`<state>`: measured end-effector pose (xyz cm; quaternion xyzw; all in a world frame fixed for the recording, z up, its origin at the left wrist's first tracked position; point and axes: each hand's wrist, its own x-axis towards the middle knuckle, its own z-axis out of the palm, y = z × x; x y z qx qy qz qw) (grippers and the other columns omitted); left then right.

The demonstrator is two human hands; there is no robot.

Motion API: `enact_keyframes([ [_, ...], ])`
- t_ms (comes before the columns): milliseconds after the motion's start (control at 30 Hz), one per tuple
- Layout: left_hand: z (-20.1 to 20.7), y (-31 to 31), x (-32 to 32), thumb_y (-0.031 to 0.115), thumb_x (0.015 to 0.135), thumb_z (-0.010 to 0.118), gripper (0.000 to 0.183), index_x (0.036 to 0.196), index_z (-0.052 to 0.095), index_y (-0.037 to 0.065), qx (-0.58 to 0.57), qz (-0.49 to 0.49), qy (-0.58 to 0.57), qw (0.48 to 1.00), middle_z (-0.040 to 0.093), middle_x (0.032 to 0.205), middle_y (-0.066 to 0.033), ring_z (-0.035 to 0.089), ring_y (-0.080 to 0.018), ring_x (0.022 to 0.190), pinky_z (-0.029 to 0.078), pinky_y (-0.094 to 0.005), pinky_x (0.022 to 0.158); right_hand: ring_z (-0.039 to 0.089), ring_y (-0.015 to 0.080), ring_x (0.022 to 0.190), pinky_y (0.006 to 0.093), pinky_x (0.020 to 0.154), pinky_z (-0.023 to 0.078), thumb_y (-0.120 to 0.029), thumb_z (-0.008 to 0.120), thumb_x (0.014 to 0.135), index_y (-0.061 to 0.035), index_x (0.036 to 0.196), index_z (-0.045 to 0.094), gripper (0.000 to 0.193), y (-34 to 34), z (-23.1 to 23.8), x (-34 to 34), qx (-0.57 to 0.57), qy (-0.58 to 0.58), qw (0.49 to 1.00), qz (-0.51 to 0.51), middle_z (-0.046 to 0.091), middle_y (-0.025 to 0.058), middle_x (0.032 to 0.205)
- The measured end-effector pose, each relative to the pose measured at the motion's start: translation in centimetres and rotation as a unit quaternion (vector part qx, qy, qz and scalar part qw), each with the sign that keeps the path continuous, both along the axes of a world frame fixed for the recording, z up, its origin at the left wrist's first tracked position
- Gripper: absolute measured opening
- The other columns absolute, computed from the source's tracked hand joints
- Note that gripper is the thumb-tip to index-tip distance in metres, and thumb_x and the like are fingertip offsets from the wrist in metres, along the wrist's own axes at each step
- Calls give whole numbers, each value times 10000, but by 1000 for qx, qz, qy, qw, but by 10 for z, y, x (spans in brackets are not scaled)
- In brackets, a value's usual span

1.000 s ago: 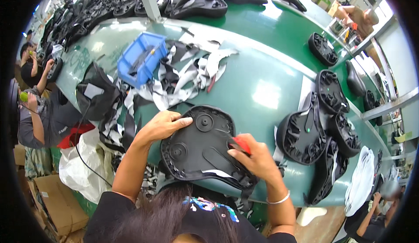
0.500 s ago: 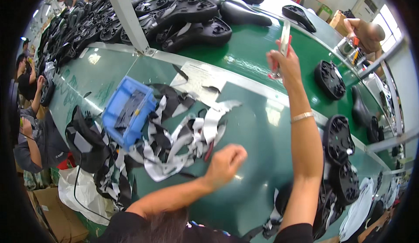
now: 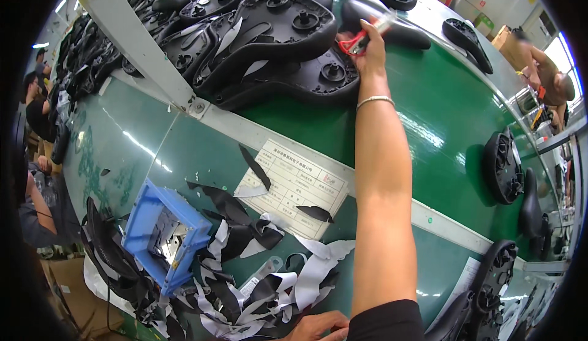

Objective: The person uses a red utility knife to trim excess black material from the edges of black plastic saddle parts. They repeatedly cut the material, peel it away, and place the finished parts on a green workbench. The person also uses pliers to remove small pieces of material from the saddle parts.

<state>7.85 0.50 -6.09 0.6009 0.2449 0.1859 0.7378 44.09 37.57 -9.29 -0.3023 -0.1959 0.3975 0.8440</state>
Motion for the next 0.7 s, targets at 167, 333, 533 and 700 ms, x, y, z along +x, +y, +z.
enact_keyframes([
  [167, 1, -5, 8, 85, 837, 640, 111, 787, 607, -8, 48, 51, -19, 997, 540, 683, -143, 531, -301, 573, 416, -363, 545, 535, 338, 1067, 579, 882, 506, -45, 587, 847, -113, 1151, 503, 323, -88, 9, 79, 45, 82, 971, -219, 485, 125, 1183],
  [333, -2, -13, 7, 174, 903, 610, 181, 901, 620, -6, 54, 32, -16, 998, 609, 783, -77, 577, -139, 682, 467, -272, 630, 599, 168, 723, 321, 498, 490, -81, 628, 810, -120, 1046, 608, 240, -231, 55, 100, -157, -20, 969, -188, 611, 13, 905],
  [533, -21, -7, 15, 275, 942, 566, 292, 1101, 537, 31, -37, 74, -107, 991, 600, 959, -56, 586, -133, 821, 464, -268, 680, 486, 53, 476, 184, 404, 401, -90, 669, 771, -80, 1102, 587, 341, -376, 176, -62, -257, -350, 900, -33, 512, -23, 688],
  [700, -21, 12, 17, 582, 931, 417, 736, 1423, 215, 74, -99, 80, -246, 961, 383, 1381, -176, 421, -260, 1238, 339, -375, 1001, 509, 41, 651, 199, 564, 409, -99, 666, 759, -54, 1031, 640, 277, -458, 197, -185, -268, -645, 715, 17, 557, -22, 777],
])
